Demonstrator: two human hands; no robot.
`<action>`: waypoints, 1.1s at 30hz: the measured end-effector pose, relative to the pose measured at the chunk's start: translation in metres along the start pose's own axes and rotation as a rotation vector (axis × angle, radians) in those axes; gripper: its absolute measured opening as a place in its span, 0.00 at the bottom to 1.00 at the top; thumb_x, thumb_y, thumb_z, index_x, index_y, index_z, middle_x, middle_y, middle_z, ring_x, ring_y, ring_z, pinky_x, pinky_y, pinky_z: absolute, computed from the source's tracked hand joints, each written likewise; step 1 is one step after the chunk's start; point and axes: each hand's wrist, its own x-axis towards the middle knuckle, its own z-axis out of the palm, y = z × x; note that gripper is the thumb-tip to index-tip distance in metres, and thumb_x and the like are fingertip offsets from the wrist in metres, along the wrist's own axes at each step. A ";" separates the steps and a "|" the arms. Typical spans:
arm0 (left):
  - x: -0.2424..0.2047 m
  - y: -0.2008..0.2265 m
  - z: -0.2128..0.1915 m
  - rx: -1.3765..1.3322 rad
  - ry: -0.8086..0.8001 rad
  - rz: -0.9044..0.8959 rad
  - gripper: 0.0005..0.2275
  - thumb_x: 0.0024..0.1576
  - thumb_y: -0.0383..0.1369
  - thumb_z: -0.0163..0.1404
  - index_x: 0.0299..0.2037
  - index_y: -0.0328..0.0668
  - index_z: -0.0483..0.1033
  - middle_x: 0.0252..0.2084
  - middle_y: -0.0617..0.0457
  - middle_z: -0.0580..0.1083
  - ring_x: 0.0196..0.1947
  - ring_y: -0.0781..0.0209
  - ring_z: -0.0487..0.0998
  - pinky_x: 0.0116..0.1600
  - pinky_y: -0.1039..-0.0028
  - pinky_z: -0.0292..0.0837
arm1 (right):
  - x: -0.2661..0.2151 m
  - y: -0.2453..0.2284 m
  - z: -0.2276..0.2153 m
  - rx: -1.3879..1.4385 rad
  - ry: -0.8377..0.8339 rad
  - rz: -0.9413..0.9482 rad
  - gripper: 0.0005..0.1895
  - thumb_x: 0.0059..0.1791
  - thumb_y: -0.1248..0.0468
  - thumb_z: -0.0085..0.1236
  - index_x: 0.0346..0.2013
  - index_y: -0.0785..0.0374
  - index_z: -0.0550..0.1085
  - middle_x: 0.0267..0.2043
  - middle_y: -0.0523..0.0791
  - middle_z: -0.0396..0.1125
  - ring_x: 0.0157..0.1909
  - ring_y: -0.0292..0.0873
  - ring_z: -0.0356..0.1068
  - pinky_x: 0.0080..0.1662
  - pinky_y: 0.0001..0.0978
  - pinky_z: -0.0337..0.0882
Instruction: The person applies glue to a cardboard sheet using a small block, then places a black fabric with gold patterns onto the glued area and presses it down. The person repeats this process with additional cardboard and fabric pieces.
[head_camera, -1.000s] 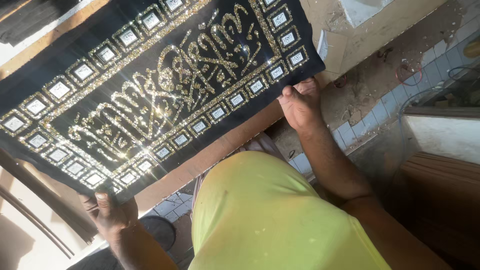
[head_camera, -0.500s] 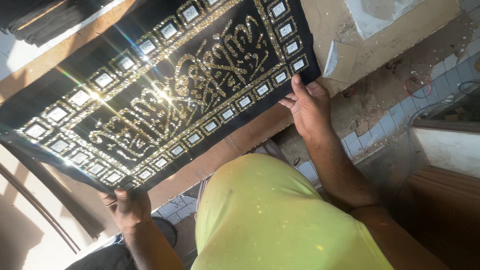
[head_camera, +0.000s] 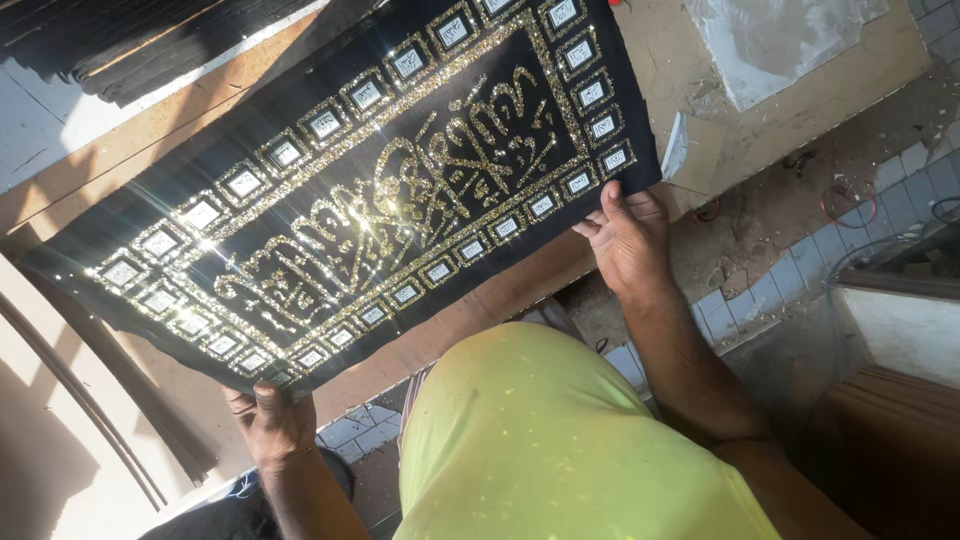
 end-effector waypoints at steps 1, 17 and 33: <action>0.000 -0.001 -0.002 -0.004 0.008 -0.001 0.15 0.62 0.32 0.63 0.57 0.44 0.76 0.53 0.54 0.78 0.53 0.61 0.78 0.65 0.63 0.74 | 0.000 0.000 0.000 -0.001 -0.003 -0.001 0.15 0.60 0.62 0.54 0.60 0.66 0.71 0.55 0.48 0.73 0.55 0.47 0.75 0.61 0.54 0.76; -0.009 -0.008 -0.032 -0.052 0.012 -0.019 0.11 0.61 0.32 0.66 0.48 0.41 0.77 0.50 0.52 0.79 0.56 0.54 0.79 0.67 0.52 0.73 | -0.003 0.025 -0.057 0.229 -0.170 0.002 0.24 0.57 0.55 0.57 0.67 0.56 0.69 0.67 0.41 0.69 0.65 0.43 0.70 0.59 0.40 0.73; -0.001 -0.002 0.008 0.040 0.007 -0.072 0.22 0.57 0.38 0.67 0.60 0.45 0.77 0.58 0.54 0.77 0.60 0.57 0.77 0.70 0.53 0.71 | -0.005 0.024 -0.046 0.315 -0.148 0.002 0.39 0.50 0.43 0.60 0.72 0.55 0.64 0.73 0.38 0.62 0.73 0.39 0.60 0.73 0.43 0.62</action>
